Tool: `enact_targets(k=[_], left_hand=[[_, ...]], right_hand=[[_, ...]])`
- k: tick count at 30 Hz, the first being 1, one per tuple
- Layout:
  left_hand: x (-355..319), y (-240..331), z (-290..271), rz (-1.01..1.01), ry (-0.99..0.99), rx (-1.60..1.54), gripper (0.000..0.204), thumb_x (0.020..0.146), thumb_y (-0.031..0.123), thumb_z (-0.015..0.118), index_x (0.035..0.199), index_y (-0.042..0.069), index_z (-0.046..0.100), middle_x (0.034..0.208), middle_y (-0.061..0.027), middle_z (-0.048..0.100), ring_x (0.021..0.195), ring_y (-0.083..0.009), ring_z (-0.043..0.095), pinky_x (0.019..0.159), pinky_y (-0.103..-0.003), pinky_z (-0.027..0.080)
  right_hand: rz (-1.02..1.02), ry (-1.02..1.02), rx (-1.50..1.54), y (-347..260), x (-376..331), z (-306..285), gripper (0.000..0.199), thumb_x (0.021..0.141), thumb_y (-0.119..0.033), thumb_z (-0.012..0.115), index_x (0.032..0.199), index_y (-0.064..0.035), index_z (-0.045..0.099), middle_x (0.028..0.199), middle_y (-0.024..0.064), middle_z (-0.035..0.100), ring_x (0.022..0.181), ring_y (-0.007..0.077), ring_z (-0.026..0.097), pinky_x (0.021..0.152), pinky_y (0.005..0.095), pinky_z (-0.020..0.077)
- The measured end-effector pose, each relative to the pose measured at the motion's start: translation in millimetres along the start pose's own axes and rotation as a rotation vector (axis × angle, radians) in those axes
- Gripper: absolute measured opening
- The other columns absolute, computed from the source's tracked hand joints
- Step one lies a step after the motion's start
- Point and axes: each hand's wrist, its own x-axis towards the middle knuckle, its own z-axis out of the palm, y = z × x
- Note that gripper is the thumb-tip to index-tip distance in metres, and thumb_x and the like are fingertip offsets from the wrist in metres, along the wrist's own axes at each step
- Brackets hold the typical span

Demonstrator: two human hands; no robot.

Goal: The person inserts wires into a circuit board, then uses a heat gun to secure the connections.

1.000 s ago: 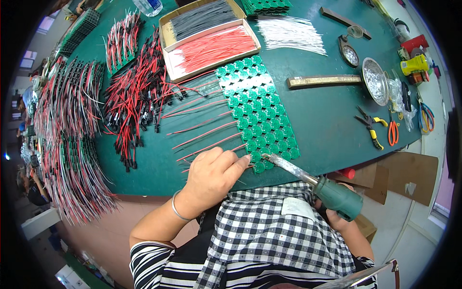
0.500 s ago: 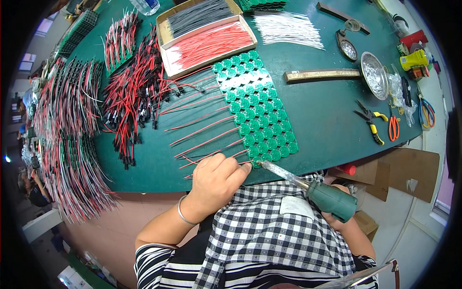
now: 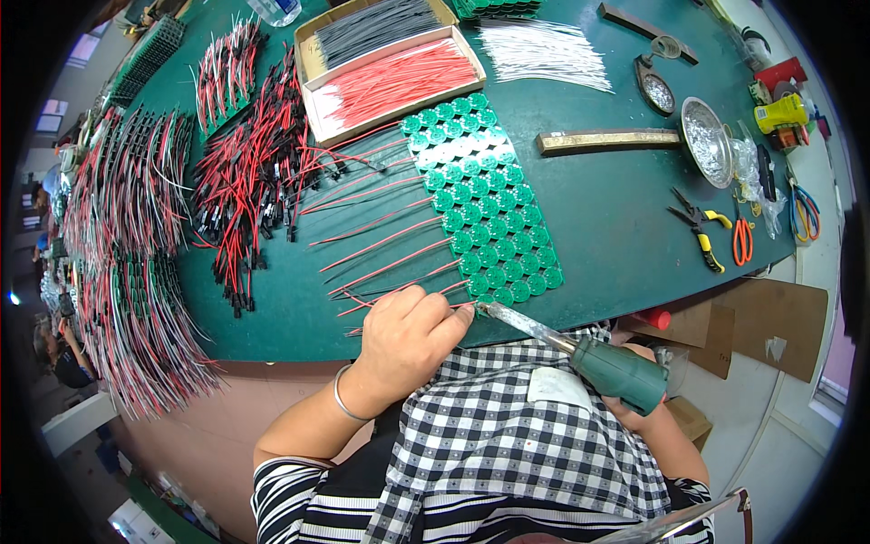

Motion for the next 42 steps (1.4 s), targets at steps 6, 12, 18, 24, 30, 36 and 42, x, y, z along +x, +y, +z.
enact_targets(k=[6, 12, 18, 24, 30, 36, 42], left_hand=[[1, 0, 4, 0.0, 0.038, -0.017, 0.007, 0.07, 0.013, 0.069, 0.075, 0.011, 0.066, 0.062, 0.0008, 0.048, 0.054, -0.0164, 0.044, 0.048, -0.03, 0.035], [1, 0, 3, -0.003, 0.029, -0.006, 0.007, 0.07, 0.013, 0.069, 0.075, 0.011, 0.066, 0.063, 0.0009, 0.049, 0.054, -0.0163, 0.044, 0.047, -0.03, 0.035], [1, 1, 3, -0.02, 0.025, -0.012, 0.013, 0.067, 0.011, 0.071, 0.079, 0.011, 0.067, 0.065, 0.0013, 0.052, 0.055, -0.0163, 0.045, 0.047, -0.03, 0.036], [9, 9, -3, -0.042, 0.075, -0.067, 0.021, 0.064, 0.007, 0.072, 0.084, 0.012, 0.068, 0.067, 0.001, 0.053, 0.056, -0.0167, 0.045, 0.048, -0.03, 0.037], [16, 11, 4, -0.023, 0.026, -0.046, 0.021, 0.064, 0.007, 0.072, 0.084, 0.011, 0.068, 0.065, 0.0002, 0.051, 0.056, -0.0177, 0.044, 0.048, -0.031, 0.036], [16, 11, 7, -0.038, -0.005, -0.028, 0.02, 0.063, 0.008, 0.072, 0.083, 0.011, 0.067, 0.065, -0.0001, 0.049, 0.057, -0.0181, 0.045, 0.049, -0.031, 0.037], [17, 13, 7, -0.041, -0.021, -0.018, 0.021, 0.064, 0.008, 0.072, 0.084, 0.011, 0.067, 0.065, -0.0003, 0.048, 0.058, -0.0184, 0.046, 0.05, -0.032, 0.037]], right_hand=[[-0.112, 0.107, -0.076, -3, 9, -3, 0.024, 0.083, -0.026, 0.06, 0.096, -0.0077, 0.068, 0.1, 0.0094, 0.066, 0.091, 0.0305, 0.058, 0.081, 0.0413, 0.044], [-0.14, 0.147, -0.159, 11, -4, -1, 0.019, 0.083, -0.019, 0.061, 0.095, -0.0069, 0.068, 0.091, 0.0072, 0.068, 0.081, 0.0274, 0.063, 0.078, 0.0403, 0.0468], [0.004, 0.11, 0.107, 15, -6, 1, 0.02, 0.084, -0.021, 0.061, 0.096, -0.0056, 0.067, 0.083, 0.0047, 0.068, 0.079, 0.0262, 0.063, 0.077, 0.0388, 0.0461], [0.062, 0.152, 0.22, 18, -11, 2, 0.02, 0.085, -0.018, 0.059, 0.097, -0.0036, 0.066, 0.083, 0.0062, 0.068, 0.075, 0.0236, 0.065, 0.075, 0.0362, 0.0471], [-0.122, 0.076, -0.135, 0, 4, -10, 0.022, 0.084, -0.016, 0.059, 0.101, -0.0027, 0.064, 0.089, 0.0089, 0.068, 0.08, 0.0246, 0.064, 0.074, 0.0364, 0.049], [0.027, 0.112, 0.051, 0, 1, -6, 0.022, 0.079, -0.02, 0.063, 0.096, -0.0054, 0.067, 0.096, 0.0108, 0.066, 0.088, 0.0281, 0.061, 0.078, 0.0367, 0.0455], [-0.043, 0.118, 0.064, -2, 5, -5, 0.022, 0.073, -0.014, 0.067, 0.092, -0.0031, 0.068, 0.087, 0.0117, 0.068, 0.076, 0.026, 0.066, 0.067, 0.0318, 0.0505]])
